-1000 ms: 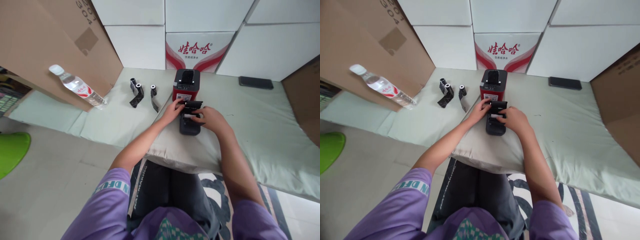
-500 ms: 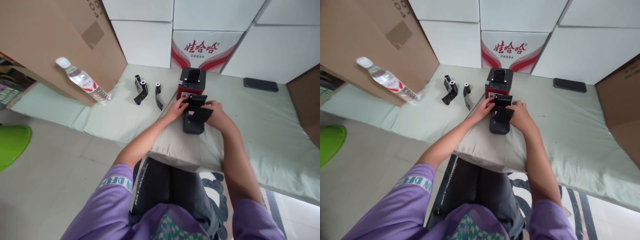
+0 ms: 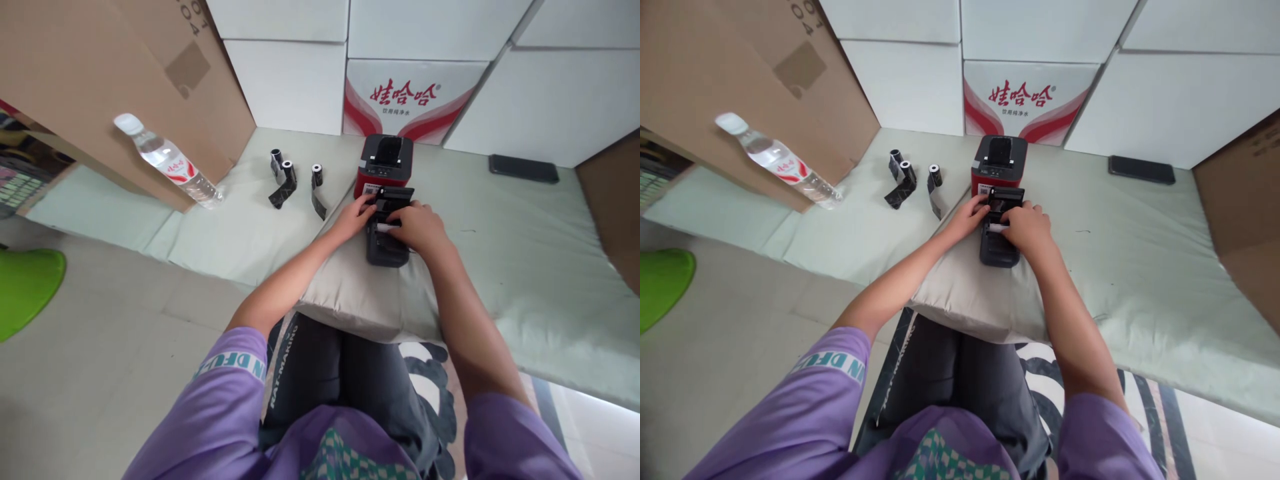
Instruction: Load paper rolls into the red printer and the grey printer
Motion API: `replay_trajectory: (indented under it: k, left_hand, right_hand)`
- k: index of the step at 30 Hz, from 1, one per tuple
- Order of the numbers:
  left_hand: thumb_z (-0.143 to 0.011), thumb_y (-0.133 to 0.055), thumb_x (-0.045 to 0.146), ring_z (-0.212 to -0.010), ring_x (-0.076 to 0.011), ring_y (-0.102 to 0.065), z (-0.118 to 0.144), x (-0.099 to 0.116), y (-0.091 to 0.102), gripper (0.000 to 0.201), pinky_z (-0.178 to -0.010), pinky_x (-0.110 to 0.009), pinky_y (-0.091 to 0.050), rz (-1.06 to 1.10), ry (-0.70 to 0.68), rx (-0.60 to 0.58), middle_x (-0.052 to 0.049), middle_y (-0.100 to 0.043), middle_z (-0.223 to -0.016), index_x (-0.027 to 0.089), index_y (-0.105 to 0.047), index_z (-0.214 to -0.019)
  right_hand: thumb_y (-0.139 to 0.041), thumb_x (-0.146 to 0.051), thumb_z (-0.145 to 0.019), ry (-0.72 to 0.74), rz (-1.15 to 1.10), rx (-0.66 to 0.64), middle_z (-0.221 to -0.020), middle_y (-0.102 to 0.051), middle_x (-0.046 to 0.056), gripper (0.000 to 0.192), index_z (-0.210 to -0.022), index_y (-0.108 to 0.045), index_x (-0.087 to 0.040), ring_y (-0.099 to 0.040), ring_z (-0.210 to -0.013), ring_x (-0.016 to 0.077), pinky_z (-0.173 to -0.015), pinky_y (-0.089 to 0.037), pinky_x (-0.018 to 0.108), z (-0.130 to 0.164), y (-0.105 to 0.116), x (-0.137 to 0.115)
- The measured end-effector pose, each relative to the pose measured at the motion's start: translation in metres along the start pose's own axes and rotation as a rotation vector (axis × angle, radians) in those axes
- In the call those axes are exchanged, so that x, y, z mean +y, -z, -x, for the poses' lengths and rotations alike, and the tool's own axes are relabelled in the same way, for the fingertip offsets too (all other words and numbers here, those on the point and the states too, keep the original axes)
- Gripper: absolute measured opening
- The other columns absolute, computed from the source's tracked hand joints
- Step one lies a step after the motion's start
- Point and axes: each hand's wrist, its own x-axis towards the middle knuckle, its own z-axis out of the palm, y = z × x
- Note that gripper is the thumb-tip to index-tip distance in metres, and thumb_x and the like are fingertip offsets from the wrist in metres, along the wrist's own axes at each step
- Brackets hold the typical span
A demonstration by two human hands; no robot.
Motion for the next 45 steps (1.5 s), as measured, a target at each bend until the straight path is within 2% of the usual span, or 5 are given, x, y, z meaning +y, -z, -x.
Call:
replay_trajectory:
  k: [6,13,20,29,45]
  left_hand:
    - [-0.106,-0.062,0.053,-0.125,-0.0300,-0.077,-0.002,-0.011,0.002,0.055,-0.116,-0.049,-0.056,0.040,-0.067,-0.034,-0.015,-0.082,-0.127,0.019,-0.063,-0.148]
    - [-0.106,-0.062,0.049,-0.112,-0.0260,-0.079,-0.003,-0.019,0.001,0.054,-0.108,-0.045,-0.059,0.038,-0.093,-0.033,-0.009,-0.083,-0.109,0.020,-0.058,-0.151]
    - [-0.105,-0.062,0.057,-0.108,-0.0266,-0.079,-0.002,-0.014,0.004,0.058,-0.106,-0.044,-0.059,-0.019,-0.085,-0.024,-0.010,-0.083,-0.108,0.019,-0.060,-0.149]
    - [-0.108,-0.060,0.048,-0.112,-0.0276,-0.079,-0.003,-0.014,0.003,0.051,-0.107,-0.046,-0.059,-0.046,-0.067,-0.029,-0.010,-0.084,-0.110,0.020,-0.059,-0.150]
    - [-0.105,-0.059,0.028,-0.103,-0.0244,-0.076,-0.002,-0.013,0.001,0.036,-0.101,-0.043,-0.060,-0.071,-0.078,-0.020,-0.008,-0.077,-0.106,0.022,-0.061,-0.140]
  right_hand:
    - [-0.078,-0.023,-0.084,0.163,-0.109,0.059,-0.127,-0.070,0.018,0.040,-0.123,-0.087,-0.023,-0.070,-0.114,0.0350,-0.100,-0.059,0.049,0.002,-0.001,0.019]
    - [-0.073,-0.021,-0.086,0.232,-0.231,0.329,-0.148,-0.063,0.017,0.016,-0.092,-0.088,-0.023,-0.061,-0.136,0.0402,-0.113,-0.056,0.059,0.010,-0.002,0.026]
    - [-0.084,-0.032,-0.086,0.171,-0.154,0.175,-0.152,-0.058,0.019,0.023,-0.107,-0.090,-0.026,-0.056,-0.135,0.0449,-0.108,-0.057,0.066,-0.003,-0.025,0.034]
    - [-0.090,-0.039,-0.080,0.056,-0.074,-0.035,-0.131,-0.066,0.020,0.033,-0.112,-0.090,-0.030,-0.060,-0.114,0.0422,-0.094,-0.059,0.063,-0.012,-0.009,0.019]
    - [-0.083,-0.027,-0.077,0.268,-0.349,0.250,-0.164,-0.050,0.017,0.032,-0.108,-0.085,-0.021,-0.049,-0.154,0.0455,-0.128,-0.046,0.064,-0.003,-0.017,0.031]
